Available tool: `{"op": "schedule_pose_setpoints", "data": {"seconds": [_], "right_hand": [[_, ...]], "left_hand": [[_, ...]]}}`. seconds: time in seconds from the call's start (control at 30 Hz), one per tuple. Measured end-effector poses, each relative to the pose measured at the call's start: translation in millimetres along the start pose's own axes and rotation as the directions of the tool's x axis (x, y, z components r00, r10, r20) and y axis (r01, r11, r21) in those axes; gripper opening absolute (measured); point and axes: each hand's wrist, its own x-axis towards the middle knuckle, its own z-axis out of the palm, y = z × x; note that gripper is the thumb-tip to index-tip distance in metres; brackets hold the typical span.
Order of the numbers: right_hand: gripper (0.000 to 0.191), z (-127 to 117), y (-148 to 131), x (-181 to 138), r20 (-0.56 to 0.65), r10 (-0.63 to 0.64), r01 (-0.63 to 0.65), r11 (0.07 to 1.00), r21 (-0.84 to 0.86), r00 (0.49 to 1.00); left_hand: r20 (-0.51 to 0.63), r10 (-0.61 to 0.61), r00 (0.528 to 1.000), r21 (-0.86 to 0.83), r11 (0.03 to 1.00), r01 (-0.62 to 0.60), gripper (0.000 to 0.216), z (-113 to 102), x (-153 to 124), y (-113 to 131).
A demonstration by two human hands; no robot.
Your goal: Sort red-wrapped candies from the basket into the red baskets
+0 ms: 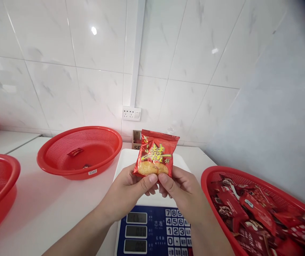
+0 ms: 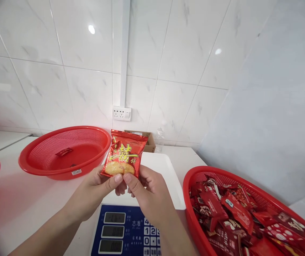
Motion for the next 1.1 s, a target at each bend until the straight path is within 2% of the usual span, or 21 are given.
{"op": "schedule_pose_setpoints", "data": {"seconds": [0.33,0.47,0.57,0.7,0.8,1.0,1.1], "right_hand": [[0.042,2.6,-5.7,-3.1,-0.037,0.035,-0.035,0.999,0.013,0.999],[0.041,-0.2,-3.3,-2.4,-0.011,-0.012,0.012,1.000,-0.005,1.000],[0.038,-2.1,-1.8,-2.2,0.010,-0.043,0.042,0.999,0.019,0.999],[0.037,-3.0,-2.6,-2.5,-0.028,-0.017,0.018,0.999,0.030,0.999],[0.037,-3.7,-2.8,-1.7,0.004,-0.053,0.053,0.999,0.008,0.999],[0.040,-2.8,-1.1,-1.2,0.016,-0.036,0.036,0.999,-0.041,0.999],[0.040,-0.9,-0.2,-2.0,0.046,0.031,-0.025,0.993,-0.117,0.998]], "left_hand": [[-0.024,-0.005,1.000,-0.055,0.998,0.004,0.025,1.1,-1.2,0.0],[0.012,-0.012,1.000,-0.065,0.998,0.013,0.023,2.0,-1.3,1.2],[0.027,-0.010,1.000,-0.046,0.999,0.011,0.024,3.7,-1.9,3.1],[0.009,-0.012,1.000,0.001,1.000,0.012,0.032,5.5,-3.2,4.6],[0.007,-0.006,1.000,0.030,1.000,0.006,0.036,5.3,-3.6,4.4],[-0.096,0.042,0.995,0.041,0.998,-0.038,0.038,0.4,-3.0,4.9],[-0.187,0.003,0.982,-0.048,0.999,-0.012,0.039,-1.3,-1.8,5.7]]}}
